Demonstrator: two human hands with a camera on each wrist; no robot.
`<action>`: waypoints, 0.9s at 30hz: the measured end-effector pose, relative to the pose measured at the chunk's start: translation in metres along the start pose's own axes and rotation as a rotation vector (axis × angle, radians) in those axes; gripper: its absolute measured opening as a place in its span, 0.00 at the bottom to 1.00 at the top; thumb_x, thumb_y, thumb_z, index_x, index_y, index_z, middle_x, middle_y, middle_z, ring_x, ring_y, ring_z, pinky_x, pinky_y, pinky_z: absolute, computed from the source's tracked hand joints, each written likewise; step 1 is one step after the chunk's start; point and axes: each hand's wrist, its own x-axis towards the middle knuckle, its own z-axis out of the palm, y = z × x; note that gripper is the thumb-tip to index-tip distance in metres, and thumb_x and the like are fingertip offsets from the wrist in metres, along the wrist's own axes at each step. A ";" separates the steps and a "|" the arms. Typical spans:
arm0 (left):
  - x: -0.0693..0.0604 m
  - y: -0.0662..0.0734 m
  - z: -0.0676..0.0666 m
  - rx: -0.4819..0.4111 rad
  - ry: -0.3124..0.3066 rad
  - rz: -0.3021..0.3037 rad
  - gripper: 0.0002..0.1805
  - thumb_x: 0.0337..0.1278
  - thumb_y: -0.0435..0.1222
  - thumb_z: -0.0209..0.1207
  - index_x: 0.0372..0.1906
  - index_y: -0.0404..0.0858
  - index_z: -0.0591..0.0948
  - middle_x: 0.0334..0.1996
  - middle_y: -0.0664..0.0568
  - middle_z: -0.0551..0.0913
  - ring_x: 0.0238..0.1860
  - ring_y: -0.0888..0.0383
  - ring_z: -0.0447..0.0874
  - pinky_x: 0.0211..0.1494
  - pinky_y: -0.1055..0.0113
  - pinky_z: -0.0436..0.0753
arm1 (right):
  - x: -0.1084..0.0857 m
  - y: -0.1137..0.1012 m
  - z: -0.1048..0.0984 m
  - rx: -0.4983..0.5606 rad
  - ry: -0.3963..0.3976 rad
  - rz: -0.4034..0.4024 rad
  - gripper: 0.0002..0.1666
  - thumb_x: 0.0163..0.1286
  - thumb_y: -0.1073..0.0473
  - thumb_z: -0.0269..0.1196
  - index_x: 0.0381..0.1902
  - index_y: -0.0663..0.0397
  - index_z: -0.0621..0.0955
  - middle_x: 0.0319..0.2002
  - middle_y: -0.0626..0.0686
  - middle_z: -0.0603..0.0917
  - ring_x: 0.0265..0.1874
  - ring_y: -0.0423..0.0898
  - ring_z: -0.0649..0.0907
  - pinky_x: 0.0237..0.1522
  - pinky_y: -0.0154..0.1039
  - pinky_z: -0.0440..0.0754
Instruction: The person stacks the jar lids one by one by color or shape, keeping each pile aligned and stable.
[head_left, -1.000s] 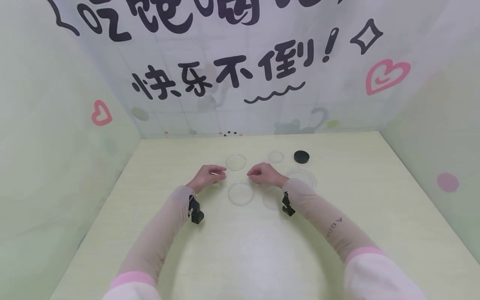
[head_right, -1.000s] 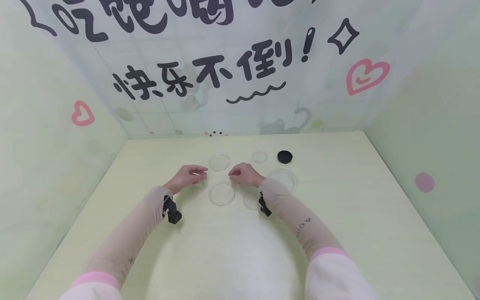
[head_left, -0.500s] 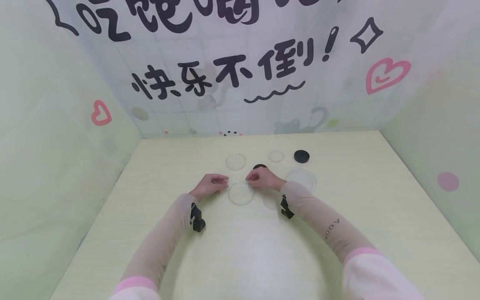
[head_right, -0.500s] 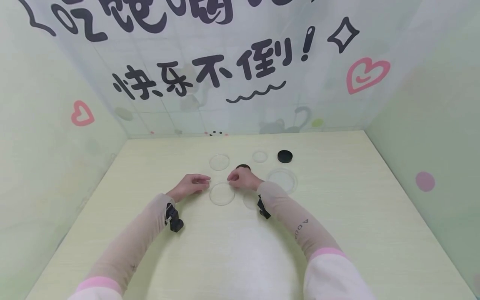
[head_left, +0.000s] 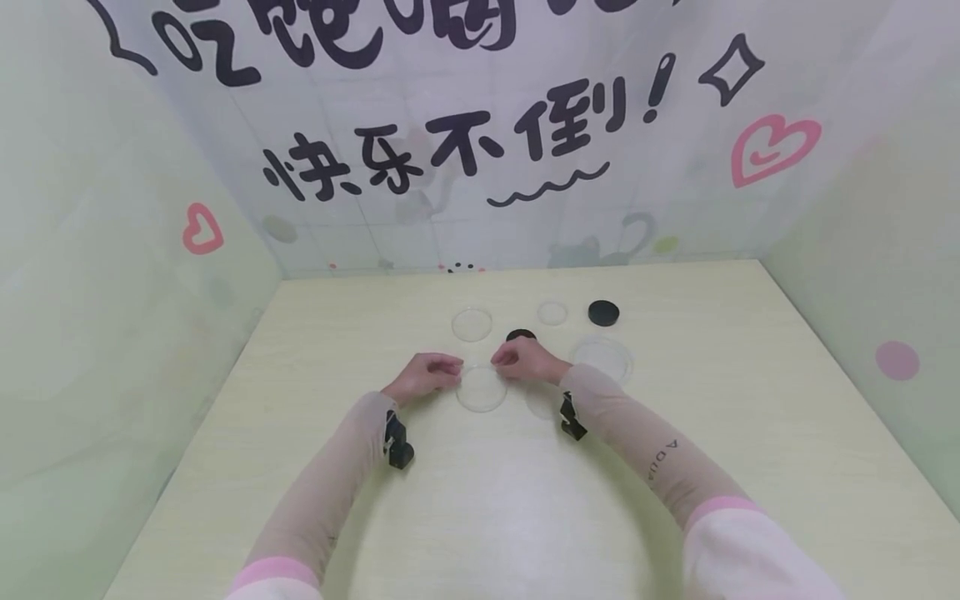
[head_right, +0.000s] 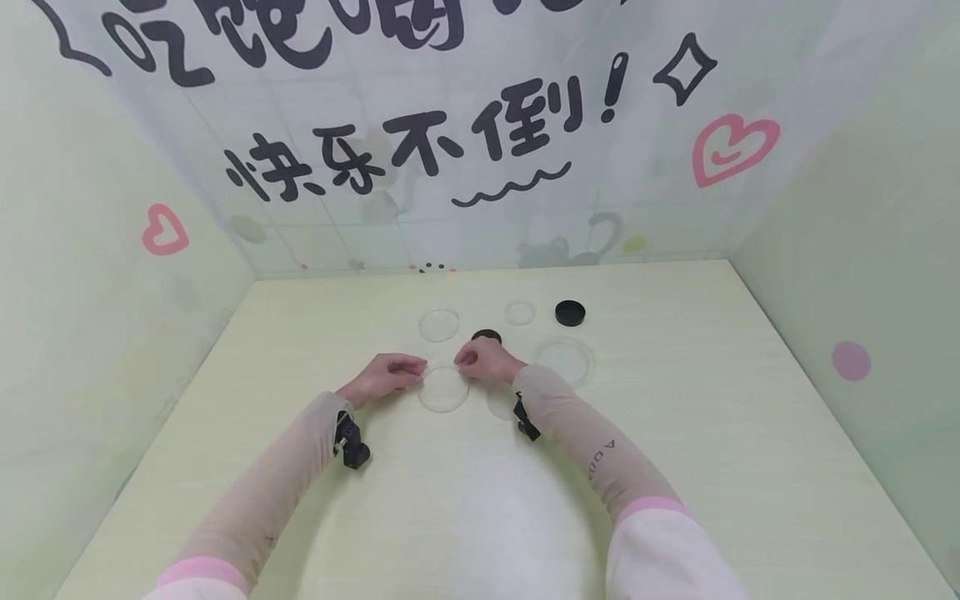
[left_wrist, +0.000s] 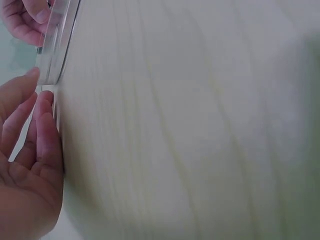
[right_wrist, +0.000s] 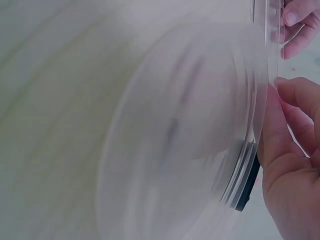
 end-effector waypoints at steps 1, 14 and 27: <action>0.000 -0.001 0.000 -0.003 0.003 -0.001 0.20 0.47 0.34 0.62 0.50 0.39 0.77 0.40 0.50 0.80 0.40 0.58 0.77 0.41 0.68 0.77 | 0.000 0.000 0.000 -0.002 -0.001 0.000 0.10 0.56 0.67 0.61 0.38 0.62 0.80 0.33 0.54 0.82 0.34 0.45 0.81 0.38 0.32 0.78; -0.019 0.019 0.001 0.032 -0.014 0.092 0.16 0.51 0.31 0.58 0.47 0.30 0.77 0.40 0.42 0.81 0.43 0.53 0.78 0.50 0.64 0.74 | 0.001 0.000 0.001 0.036 -0.020 0.039 0.08 0.57 0.67 0.61 0.37 0.61 0.81 0.32 0.52 0.83 0.30 0.42 0.81 0.33 0.31 0.78; -0.019 0.016 0.003 0.015 0.008 0.090 0.16 0.51 0.31 0.58 0.47 0.31 0.77 0.42 0.42 0.80 0.44 0.51 0.78 0.52 0.60 0.72 | 0.001 -0.001 0.001 0.060 -0.015 0.061 0.08 0.56 0.69 0.61 0.36 0.61 0.81 0.30 0.52 0.83 0.27 0.41 0.80 0.31 0.31 0.79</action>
